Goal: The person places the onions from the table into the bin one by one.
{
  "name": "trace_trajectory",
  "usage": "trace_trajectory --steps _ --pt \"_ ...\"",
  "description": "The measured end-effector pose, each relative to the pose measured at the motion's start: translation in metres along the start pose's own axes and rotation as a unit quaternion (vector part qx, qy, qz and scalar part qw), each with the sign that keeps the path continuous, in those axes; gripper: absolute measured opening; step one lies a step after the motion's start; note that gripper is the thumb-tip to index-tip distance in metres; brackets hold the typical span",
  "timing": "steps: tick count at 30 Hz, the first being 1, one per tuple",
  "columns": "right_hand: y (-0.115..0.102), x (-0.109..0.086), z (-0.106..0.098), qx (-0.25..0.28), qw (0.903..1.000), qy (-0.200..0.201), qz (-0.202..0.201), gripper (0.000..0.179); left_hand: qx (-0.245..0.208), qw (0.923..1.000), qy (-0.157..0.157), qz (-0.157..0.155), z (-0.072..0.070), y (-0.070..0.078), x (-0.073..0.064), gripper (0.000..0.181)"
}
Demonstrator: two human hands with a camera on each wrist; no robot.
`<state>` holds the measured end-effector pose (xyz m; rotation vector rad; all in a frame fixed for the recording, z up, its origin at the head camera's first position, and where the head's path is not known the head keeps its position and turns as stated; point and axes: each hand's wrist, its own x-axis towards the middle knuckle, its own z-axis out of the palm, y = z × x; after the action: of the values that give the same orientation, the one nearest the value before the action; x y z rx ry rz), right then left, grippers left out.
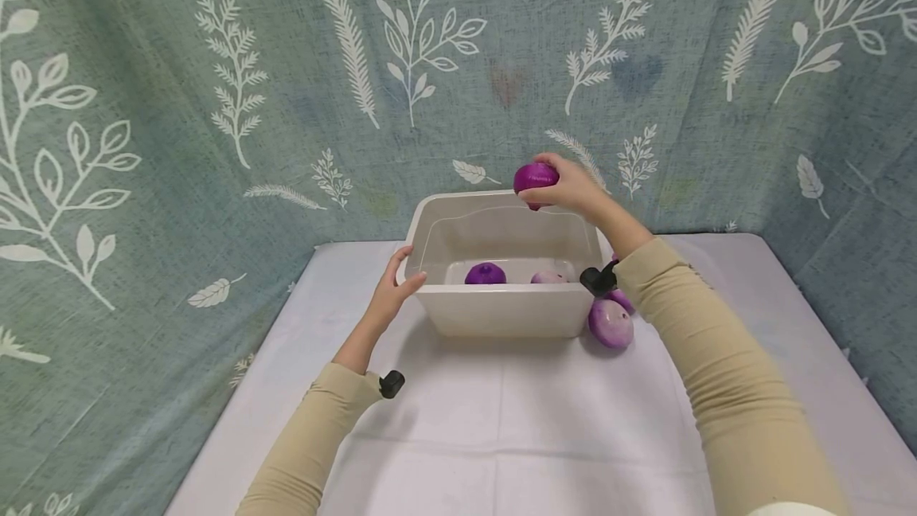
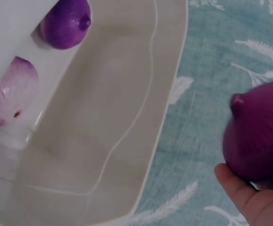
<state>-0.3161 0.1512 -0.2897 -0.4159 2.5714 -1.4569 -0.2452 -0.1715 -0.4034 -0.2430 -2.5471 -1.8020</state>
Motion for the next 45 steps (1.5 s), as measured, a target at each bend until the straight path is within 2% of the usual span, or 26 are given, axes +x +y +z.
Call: trace_trajectory --steps 1,8,9,13,16,20,23,29,38,40,45 --pt "0.000 0.000 0.000 -0.004 1.0000 -0.001 -0.001 0.073 -0.003 1.0000 -0.001 0.000 0.000 -0.001 0.001 0.066" --pt "0.003 -0.012 -0.010 -0.018 0.9998 0.009 -0.003 0.072 0.003 0.9999 0.012 0.008 0.001 -0.033 0.018 0.066" --pt "0.004 -0.016 -0.013 -0.021 0.9997 0.014 -0.002 0.073 0.006 0.9999 0.013 0.007 0.002 -0.033 0.018 0.066" --pt "0.015 -0.032 -0.028 -0.035 0.9987 0.037 0.001 0.078 0.001 0.9999 0.012 0.003 0.001 -0.030 0.016 0.066" --pt "0.028 -0.047 -0.038 -0.030 0.9981 0.054 0.002 0.078 -0.010 0.9999 0.007 -0.003 0.000 -0.019 0.009 0.067" --pt "0.052 -0.067 -0.045 -0.009 0.9977 0.065 0.013 0.078 -0.004 1.0000 0.001 -0.003 0.000 -0.003 0.000 0.066" --pt "0.072 -0.082 -0.045 0.007 0.9978 0.060 0.027 0.079 0.006 1.0000 0.003 -0.002 0.001 0.001 -0.002 0.066" --pt "0.116 -0.101 -0.031 0.004 0.9986 0.036 0.038 0.079 0.005 1.0000 0.005 -0.005 0.001 0.000 -0.001 0.067" --pt "0.178 -0.123 0.014 -0.011 0.9991 0.002 0.040 0.073 0.009 0.9999 0.006 -0.005 0.002 0.000 -0.001 0.067" --pt "0.189 -0.126 0.023 -0.013 0.9995 0.005 0.027 0.070 0.013 0.9999 0.006 -0.007 0.002 -0.003 0.001 0.067" --pt "0.211 -0.129 0.040 -0.046 0.9982 0.026 -0.027 0.057 0.011 0.9998 0.006 -0.016 0.000 -0.024 0.012 0.068"
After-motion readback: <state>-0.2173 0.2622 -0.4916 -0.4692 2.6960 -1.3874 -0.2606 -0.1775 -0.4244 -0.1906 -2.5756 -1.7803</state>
